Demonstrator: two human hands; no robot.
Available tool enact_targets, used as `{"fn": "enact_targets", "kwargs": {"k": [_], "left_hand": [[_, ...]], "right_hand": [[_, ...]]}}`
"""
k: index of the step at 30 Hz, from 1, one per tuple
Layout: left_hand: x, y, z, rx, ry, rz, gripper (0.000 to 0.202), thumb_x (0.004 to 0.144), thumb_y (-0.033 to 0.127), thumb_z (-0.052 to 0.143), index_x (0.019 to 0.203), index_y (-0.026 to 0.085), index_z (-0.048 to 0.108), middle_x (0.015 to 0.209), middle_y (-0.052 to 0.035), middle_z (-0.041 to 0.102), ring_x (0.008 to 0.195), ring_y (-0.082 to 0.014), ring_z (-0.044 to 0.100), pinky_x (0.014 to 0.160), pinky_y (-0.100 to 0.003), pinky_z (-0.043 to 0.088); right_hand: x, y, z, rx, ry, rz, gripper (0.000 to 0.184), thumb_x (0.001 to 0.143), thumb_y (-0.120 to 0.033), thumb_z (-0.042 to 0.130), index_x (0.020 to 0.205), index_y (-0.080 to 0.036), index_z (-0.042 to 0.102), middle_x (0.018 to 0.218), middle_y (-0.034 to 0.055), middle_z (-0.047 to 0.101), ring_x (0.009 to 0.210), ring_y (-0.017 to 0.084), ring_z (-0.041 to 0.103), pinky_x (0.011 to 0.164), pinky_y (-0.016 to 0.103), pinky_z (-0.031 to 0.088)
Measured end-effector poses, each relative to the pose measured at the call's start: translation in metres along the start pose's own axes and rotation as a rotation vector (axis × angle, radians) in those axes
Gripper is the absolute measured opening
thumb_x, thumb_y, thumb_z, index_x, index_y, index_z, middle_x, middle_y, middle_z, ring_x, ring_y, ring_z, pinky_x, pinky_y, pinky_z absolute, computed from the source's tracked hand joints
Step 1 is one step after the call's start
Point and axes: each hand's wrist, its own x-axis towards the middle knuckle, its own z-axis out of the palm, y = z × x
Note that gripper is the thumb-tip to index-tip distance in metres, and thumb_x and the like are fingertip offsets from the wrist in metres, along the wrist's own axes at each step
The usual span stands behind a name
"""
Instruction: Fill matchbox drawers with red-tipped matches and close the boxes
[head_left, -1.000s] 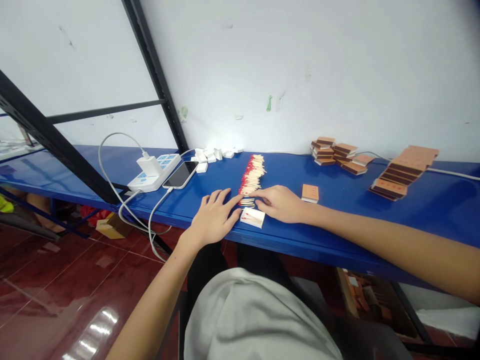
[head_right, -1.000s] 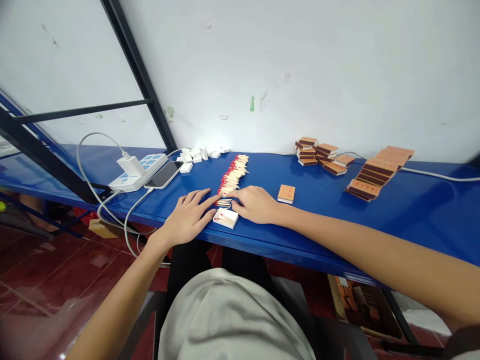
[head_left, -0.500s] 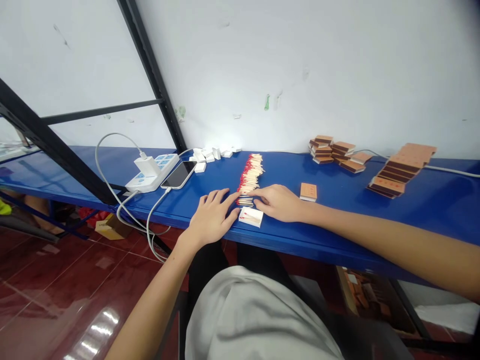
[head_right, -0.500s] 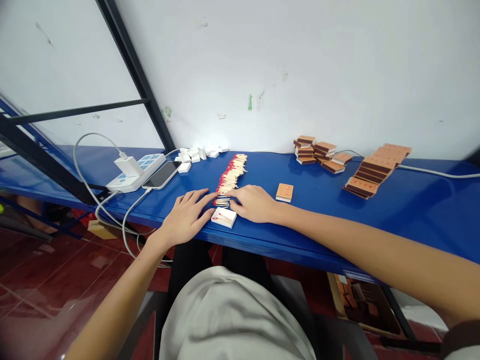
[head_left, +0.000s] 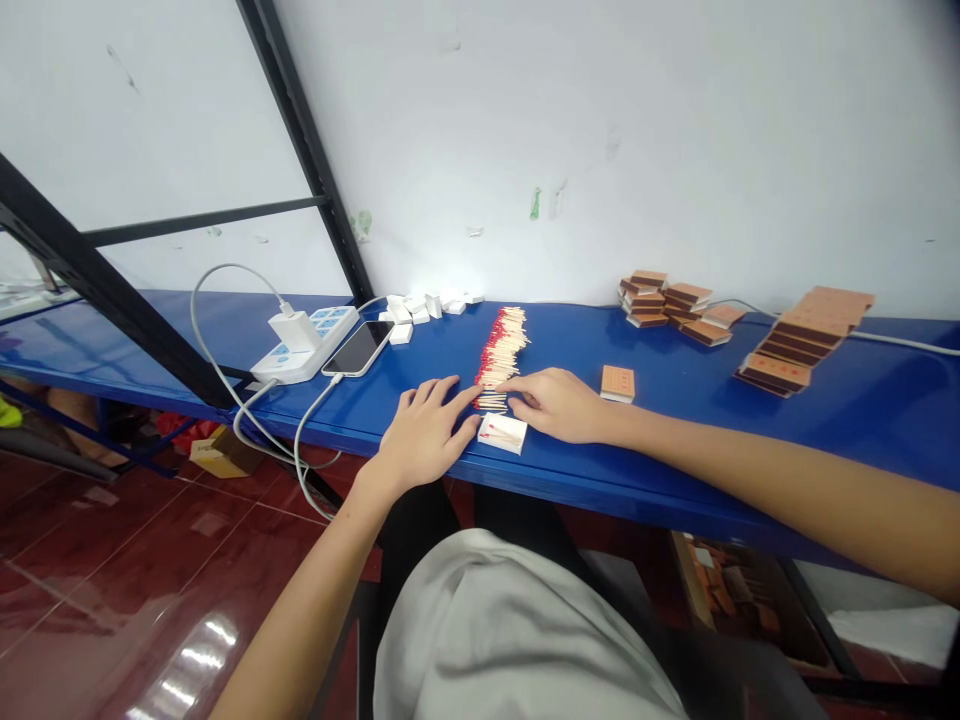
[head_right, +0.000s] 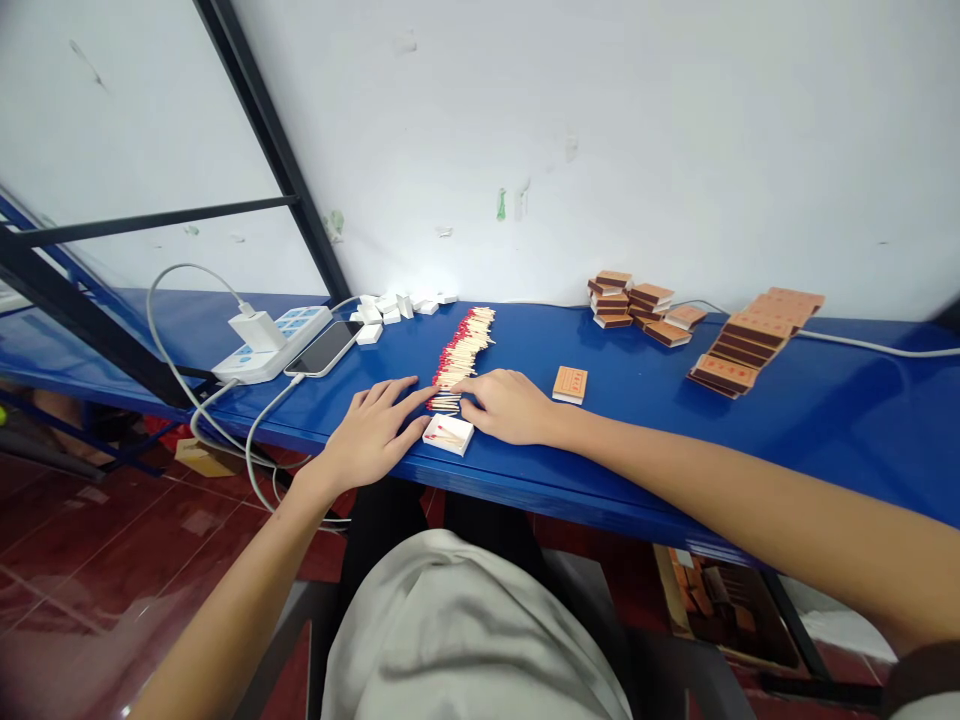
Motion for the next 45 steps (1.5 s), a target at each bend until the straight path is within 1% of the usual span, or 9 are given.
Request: {"fn": "enact_targets", "kwargs": {"k": [4, 19, 22, 26, 33, 37, 41, 43, 45], "left_hand": [[0.000, 0.000, -0.001, 0.002, -0.002, 0.005, 0.048, 0.104, 0.046, 0.031, 0.147, 0.031, 0.047, 0.152, -0.0101, 0.046, 0.137, -0.0326, 0.040, 0.107, -0.056, 0.036], [0.000, -0.001, -0.001, -0.033, 0.006, 0.009, 0.046, 0.103, 0.046, 0.033, 0.144, 0.032, 0.050, 0.150, -0.0095, 0.048, 0.136, -0.0326, 0.041, 0.107, -0.056, 0.036], [0.000, -0.002, -0.001, -0.033, 0.013, 0.013, 0.046, 0.103, 0.046, 0.034, 0.143, 0.031, 0.050, 0.150, -0.0093, 0.048, 0.135, -0.0322, 0.041, 0.107, -0.055, 0.036], [0.000, -0.001, 0.000, -0.028, 0.014, 0.006, 0.047, 0.103, 0.046, 0.035, 0.144, 0.030, 0.049, 0.149, -0.0095, 0.049, 0.135, -0.0321, 0.041, 0.107, -0.054, 0.037], [0.000, -0.001, -0.001, -0.023, 0.018, 0.014, 0.046, 0.103, 0.047, 0.034, 0.143, 0.030, 0.050, 0.149, -0.0098, 0.049, 0.135, -0.0318, 0.042, 0.106, -0.054, 0.037], [0.000, -0.002, 0.000, -0.041, 0.030, 0.019, 0.044, 0.103, 0.046, 0.036, 0.141, 0.030, 0.052, 0.148, -0.0092, 0.049, 0.134, -0.0321, 0.042, 0.107, -0.055, 0.037], [-0.001, -0.002, 0.000, -0.045, 0.033, 0.014, 0.044, 0.102, 0.045, 0.037, 0.140, 0.030, 0.053, 0.147, -0.0091, 0.050, 0.134, -0.0317, 0.043, 0.107, -0.054, 0.038], [-0.001, -0.002, 0.000, -0.051, 0.039, 0.013, 0.043, 0.102, 0.045, 0.038, 0.139, 0.029, 0.054, 0.147, -0.0091, 0.051, 0.134, -0.0314, 0.043, 0.107, -0.053, 0.038], [-0.001, -0.002, 0.000, -0.058, 0.049, 0.012, 0.042, 0.102, 0.045, 0.038, 0.137, 0.028, 0.055, 0.146, -0.0088, 0.052, 0.134, -0.0306, 0.044, 0.106, -0.052, 0.038]], "right_hand": [[0.000, 0.001, 0.001, -0.015, 0.009, -0.009, 0.039, 0.095, -0.024, 0.048, 0.127, -0.020, 0.069, 0.090, 0.0051, 0.077, 0.076, 0.019, 0.067, 0.068, 0.028, 0.040], [0.000, -0.003, -0.003, 0.029, -0.007, 0.004, 0.042, 0.092, -0.021, 0.050, 0.130, -0.025, 0.067, 0.083, 0.0021, 0.076, 0.067, 0.016, 0.063, 0.064, 0.026, 0.037], [0.001, -0.001, -0.001, 0.029, -0.002, -0.003, 0.041, 0.092, -0.021, 0.050, 0.128, -0.024, 0.069, 0.083, 0.0020, 0.076, 0.067, 0.016, 0.063, 0.064, 0.026, 0.037], [0.001, 0.000, 0.001, 0.027, 0.010, -0.026, 0.037, 0.091, -0.021, 0.051, 0.122, -0.022, 0.071, 0.092, 0.0039, 0.077, 0.076, 0.018, 0.066, 0.069, 0.027, 0.040], [0.000, -0.004, -0.004, 0.042, -0.003, 0.003, 0.041, 0.092, -0.020, 0.050, 0.129, -0.024, 0.067, 0.078, 0.0010, 0.074, 0.064, 0.015, 0.061, 0.063, 0.025, 0.036], [-0.001, -0.004, -0.005, 0.057, -0.001, -0.013, 0.038, 0.095, -0.022, 0.049, 0.128, -0.022, 0.068, 0.085, 0.0031, 0.076, 0.068, 0.016, 0.064, 0.065, 0.025, 0.039], [-0.003, -0.002, -0.006, 0.150, 0.010, -0.102, 0.037, 0.102, -0.030, 0.040, 0.124, -0.021, 0.069, 0.101, 0.0070, 0.076, 0.082, 0.019, 0.067, 0.073, 0.027, 0.042], [-0.005, -0.001, -0.008, 0.194, -0.015, -0.151, 0.037, 0.102, -0.036, 0.041, 0.121, -0.021, 0.069, 0.094, 0.0061, 0.075, 0.078, 0.018, 0.065, 0.071, 0.027, 0.042], [-0.006, -0.001, -0.010, 0.216, -0.065, -0.184, 0.036, 0.100, -0.042, 0.046, 0.116, -0.019, 0.069, 0.076, 0.0020, 0.069, 0.064, 0.015, 0.058, 0.065, 0.026, 0.038]]}}
